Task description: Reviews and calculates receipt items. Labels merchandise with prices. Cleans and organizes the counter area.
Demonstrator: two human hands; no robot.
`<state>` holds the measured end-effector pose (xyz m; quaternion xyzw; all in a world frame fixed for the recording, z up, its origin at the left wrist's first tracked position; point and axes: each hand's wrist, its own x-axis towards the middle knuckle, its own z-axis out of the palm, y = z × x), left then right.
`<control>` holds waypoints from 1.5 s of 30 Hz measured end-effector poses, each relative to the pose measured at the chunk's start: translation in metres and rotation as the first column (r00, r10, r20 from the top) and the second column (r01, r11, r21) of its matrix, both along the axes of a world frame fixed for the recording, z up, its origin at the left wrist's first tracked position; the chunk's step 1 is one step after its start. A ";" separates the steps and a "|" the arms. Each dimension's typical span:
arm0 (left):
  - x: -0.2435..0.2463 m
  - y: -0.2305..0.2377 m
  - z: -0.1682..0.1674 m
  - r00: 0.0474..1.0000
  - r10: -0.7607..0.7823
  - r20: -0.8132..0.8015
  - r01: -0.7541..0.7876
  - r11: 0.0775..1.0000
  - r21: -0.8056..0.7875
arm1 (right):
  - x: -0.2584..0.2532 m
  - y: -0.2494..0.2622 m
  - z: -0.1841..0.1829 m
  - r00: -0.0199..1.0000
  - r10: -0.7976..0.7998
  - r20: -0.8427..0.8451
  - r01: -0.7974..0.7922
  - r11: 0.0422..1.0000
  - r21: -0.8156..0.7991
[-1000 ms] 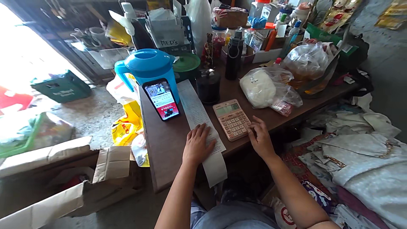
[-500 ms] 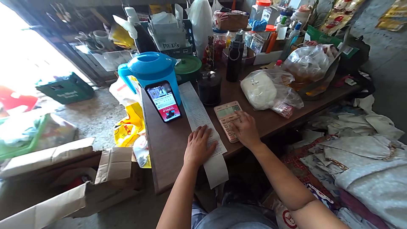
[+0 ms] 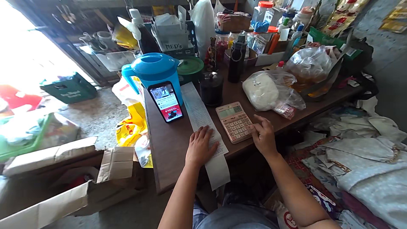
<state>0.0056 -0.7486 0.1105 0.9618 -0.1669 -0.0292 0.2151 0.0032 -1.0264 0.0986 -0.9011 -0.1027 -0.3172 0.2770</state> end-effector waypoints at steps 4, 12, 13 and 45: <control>0.000 0.000 0.000 1.000 -0.006 0.006 0.006 1.000 0.005 | -0.004 -0.004 -0.001 1.000 -0.001 -0.010 0.001 1.000 -0.001; 0.001 0.001 -0.003 1.000 -0.003 0.019 0.003 1.000 -0.001 | 0.006 0.020 -0.005 0.988 0.096 -0.122 -0.109 0.989 -0.100; 0.001 0.000 -0.003 1.000 -0.004 0.019 0.004 1.000 -0.007 | 0.007 0.020 -0.005 0.987 0.092 -0.130 -0.106 0.989 -0.105; 0.001 0.001 -0.004 1.000 -0.010 0.021 0.010 1.000 -0.010 | -0.012 -0.001 -0.017 0.995 -0.096 0.009 0.096 0.993 -0.073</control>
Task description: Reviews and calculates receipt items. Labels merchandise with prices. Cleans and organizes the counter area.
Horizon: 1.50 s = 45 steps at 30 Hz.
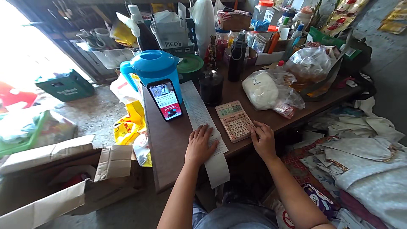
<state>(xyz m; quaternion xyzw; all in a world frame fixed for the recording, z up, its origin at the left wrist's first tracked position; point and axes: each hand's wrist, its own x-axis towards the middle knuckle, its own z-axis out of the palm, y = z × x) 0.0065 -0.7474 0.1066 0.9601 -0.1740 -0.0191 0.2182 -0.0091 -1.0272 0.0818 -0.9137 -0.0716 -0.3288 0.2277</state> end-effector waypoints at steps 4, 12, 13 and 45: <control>0.000 0.000 0.000 1.000 -0.003 0.008 0.003 1.000 -0.013 | 0.002 0.009 0.006 0.999 0.025 -0.030 -0.025 1.000 0.016; 0.001 -0.001 0.001 1.000 0.009 -0.025 -0.009 1.000 0.003 | 0.023 0.058 0.021 0.953 0.172 -0.250 -0.204 0.974 -0.104; 0.001 -0.001 0.001 0.999 0.008 -0.031 -0.007 1.000 0.008 | 0.026 0.062 0.023 0.947 0.175 -0.270 -0.210 0.972 -0.108; 0.000 0.000 0.000 1.000 -0.002 -0.002 0.002 1.000 -0.017 | 0.015 0.020 0.032 0.973 0.229 -0.024 -0.227 0.973 0.048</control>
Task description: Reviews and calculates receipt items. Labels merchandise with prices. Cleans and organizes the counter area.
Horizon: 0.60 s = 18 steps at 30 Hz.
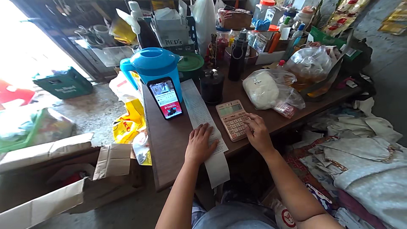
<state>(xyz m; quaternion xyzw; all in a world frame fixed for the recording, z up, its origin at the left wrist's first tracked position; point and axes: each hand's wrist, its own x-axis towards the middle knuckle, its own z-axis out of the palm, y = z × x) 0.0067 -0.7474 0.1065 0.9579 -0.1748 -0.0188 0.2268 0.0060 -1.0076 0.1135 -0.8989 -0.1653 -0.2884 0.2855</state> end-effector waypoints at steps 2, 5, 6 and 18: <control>0.000 0.000 0.000 1.000 0.001 -0.007 -0.001 1.000 0.003 | 0.002 0.000 0.002 1.000 0.010 -0.012 -0.010 1.000 0.003; 0.000 0.000 0.000 1.000 0.003 -0.003 -0.003 1.000 -0.004 | 0.001 0.004 0.000 0.999 0.037 -0.023 -0.037 0.999 -0.001; 0.000 0.000 0.000 1.000 0.003 0.002 -0.003 1.000 -0.008 | 0.000 0.005 -0.003 0.999 0.050 -0.020 -0.050 0.999 -0.007; 0.000 0.000 -0.002 1.000 0.008 0.007 -0.008 1.000 -0.012 | -0.021 -0.008 -0.031 1.000 0.017 -0.017 -0.017 0.999 -0.043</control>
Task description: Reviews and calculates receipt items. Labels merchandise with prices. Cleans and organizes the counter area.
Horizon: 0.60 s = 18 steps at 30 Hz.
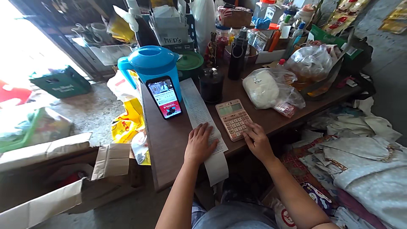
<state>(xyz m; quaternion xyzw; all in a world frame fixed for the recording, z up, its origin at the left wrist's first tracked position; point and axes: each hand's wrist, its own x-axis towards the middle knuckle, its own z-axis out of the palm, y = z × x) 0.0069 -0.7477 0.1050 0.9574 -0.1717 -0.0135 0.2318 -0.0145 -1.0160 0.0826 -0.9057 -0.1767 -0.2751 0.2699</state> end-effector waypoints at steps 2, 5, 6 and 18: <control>0.000 0.000 0.000 1.000 0.000 -0.005 0.000 1.000 0.003 | -0.001 -0.004 0.001 1.000 -0.003 -0.001 0.003 1.000 -0.010; 0.000 0.000 0.001 1.000 -0.002 -0.007 0.002 1.000 0.015 | 0.005 -0.011 0.008 0.999 -0.052 -0.006 0.052 0.999 -0.012; 0.000 0.000 0.001 1.000 -0.003 -0.008 0.003 1.000 0.015 | 0.008 -0.013 0.011 0.997 -0.080 -0.018 0.080 0.997 -0.005; 0.000 0.000 0.001 1.000 -0.003 -0.006 0.003 1.000 0.013 | 0.023 -0.007 0.017 0.978 -0.173 -0.112 0.169 0.984 -0.050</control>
